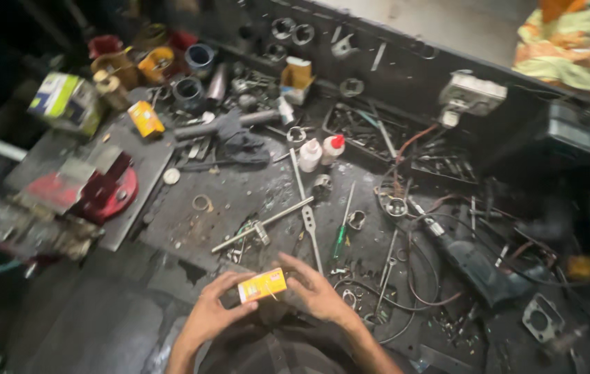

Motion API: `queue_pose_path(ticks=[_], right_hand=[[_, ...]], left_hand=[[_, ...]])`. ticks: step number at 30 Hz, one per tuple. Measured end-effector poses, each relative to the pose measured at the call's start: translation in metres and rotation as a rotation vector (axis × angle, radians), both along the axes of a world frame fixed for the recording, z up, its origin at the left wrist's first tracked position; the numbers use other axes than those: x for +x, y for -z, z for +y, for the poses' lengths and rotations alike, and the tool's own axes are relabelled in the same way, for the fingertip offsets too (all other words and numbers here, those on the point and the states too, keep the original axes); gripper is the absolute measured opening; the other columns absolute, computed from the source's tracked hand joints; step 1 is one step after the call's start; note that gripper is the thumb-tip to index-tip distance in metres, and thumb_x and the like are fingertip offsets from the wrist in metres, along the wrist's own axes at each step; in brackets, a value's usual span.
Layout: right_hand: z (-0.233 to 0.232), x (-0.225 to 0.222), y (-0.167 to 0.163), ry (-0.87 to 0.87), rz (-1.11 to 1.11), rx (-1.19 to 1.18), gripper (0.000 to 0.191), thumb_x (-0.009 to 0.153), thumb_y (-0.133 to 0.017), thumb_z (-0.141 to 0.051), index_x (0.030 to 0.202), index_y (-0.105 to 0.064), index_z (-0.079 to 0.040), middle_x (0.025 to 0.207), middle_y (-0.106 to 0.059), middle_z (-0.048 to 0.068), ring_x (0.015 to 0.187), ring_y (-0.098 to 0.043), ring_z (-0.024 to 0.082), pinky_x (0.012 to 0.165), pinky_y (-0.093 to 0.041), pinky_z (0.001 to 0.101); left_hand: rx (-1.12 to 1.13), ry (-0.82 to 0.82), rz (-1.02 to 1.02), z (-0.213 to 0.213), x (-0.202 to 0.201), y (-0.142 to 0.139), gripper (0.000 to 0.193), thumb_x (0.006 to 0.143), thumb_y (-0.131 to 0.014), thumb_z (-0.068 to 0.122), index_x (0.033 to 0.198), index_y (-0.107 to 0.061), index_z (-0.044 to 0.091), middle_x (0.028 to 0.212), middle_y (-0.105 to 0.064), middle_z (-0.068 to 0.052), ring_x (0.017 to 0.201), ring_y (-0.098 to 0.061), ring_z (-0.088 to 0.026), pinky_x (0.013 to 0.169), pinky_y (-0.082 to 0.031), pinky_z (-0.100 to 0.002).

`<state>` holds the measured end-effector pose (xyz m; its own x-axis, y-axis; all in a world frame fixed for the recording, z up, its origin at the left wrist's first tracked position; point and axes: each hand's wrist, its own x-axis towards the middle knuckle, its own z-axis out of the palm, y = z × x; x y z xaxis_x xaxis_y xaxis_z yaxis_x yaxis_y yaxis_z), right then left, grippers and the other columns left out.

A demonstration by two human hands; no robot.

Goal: The person fits a long metal rod through a small engine crankcase held on the workbench, threads and seats the rod by hand, wipes the part with a cloth, then takes matches from a yellow matchbox and strikes one near the component.

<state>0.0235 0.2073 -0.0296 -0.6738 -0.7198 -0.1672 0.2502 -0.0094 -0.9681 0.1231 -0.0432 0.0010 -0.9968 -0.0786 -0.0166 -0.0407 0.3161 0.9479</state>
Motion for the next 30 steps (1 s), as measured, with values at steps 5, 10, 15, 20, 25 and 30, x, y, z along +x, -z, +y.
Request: queue_pose_path(ticks=[5,10,15,20,25,30], right_hand=[[-0.011,0.013,0.030,-0.166,0.099,0.075,0.044,0.097,-0.059,-0.002,0.141,-0.054,-0.003,0.123,-0.064,0.009,0.118,-0.062,0.018,0.101,-0.051,0.0343],[-0.028,0.029,0.053,-0.287,-0.035,-0.041,0.047,0.095,-0.059,0.001,0.141,-0.053,-0.003,0.122,-0.064,0.007,0.115,-0.062,0.015,0.100,-0.052,0.0318],[-0.044,0.041,0.051,-0.347,-0.194,0.004,0.039,0.097,-0.066,-0.006,0.133,-0.053,-0.005,0.105,-0.065,0.005,0.088,-0.065,0.011,0.069,-0.055,0.0254],[-0.080,0.058,0.046,-0.438,-0.210,-0.161,0.041,0.097,-0.070,-0.013,0.133,-0.049,-0.007,0.106,-0.067,0.005,0.090,-0.065,0.010,0.067,-0.052,0.0231],[-0.134,0.090,0.033,-0.521,-0.089,-0.229,0.047,0.100,-0.072,-0.015,0.141,-0.049,-0.006,0.113,-0.061,0.003,0.104,-0.061,0.012,0.090,-0.052,0.0289],[-0.205,0.146,0.018,-0.518,-0.130,-0.121,0.045,0.097,-0.067,-0.013,0.139,-0.050,-0.007,0.112,-0.065,0.005,0.099,-0.064,0.014,0.084,-0.053,0.0313]], left_hand=[[0.010,-0.192,-0.205,0.019,0.054,0.000,0.057,0.070,-0.089,0.022,0.124,-0.072,0.012,0.111,-0.076,-0.006,0.104,-0.072,-0.020,0.091,-0.053,-0.033],[0.074,-0.282,-0.102,0.023,0.094,0.005,0.059,0.075,-0.088,0.020,0.129,-0.069,0.009,0.122,-0.073,-0.006,0.117,-0.068,-0.018,0.102,-0.048,-0.033],[0.622,-0.271,-0.130,0.008,0.128,0.012,0.065,0.083,-0.082,0.013,0.142,-0.057,0.007,0.133,-0.066,-0.004,0.122,-0.061,-0.014,0.106,-0.047,-0.033],[0.730,-0.268,-0.117,-0.021,0.168,0.025,0.062,0.087,-0.078,0.015,0.144,-0.055,0.006,0.133,-0.066,-0.004,0.120,-0.062,-0.015,0.103,-0.049,-0.035],[0.549,-0.191,0.004,-0.061,0.217,0.043,0.052,0.089,-0.081,0.013,0.135,-0.059,0.004,0.127,-0.068,-0.008,0.127,-0.059,-0.016,0.111,-0.045,-0.035],[0.517,-0.325,0.029,-0.111,0.283,0.062,0.029,0.093,-0.075,0.014,0.118,-0.065,0.003,0.127,-0.070,-0.005,0.121,-0.060,-0.014,0.107,-0.046,-0.034]])
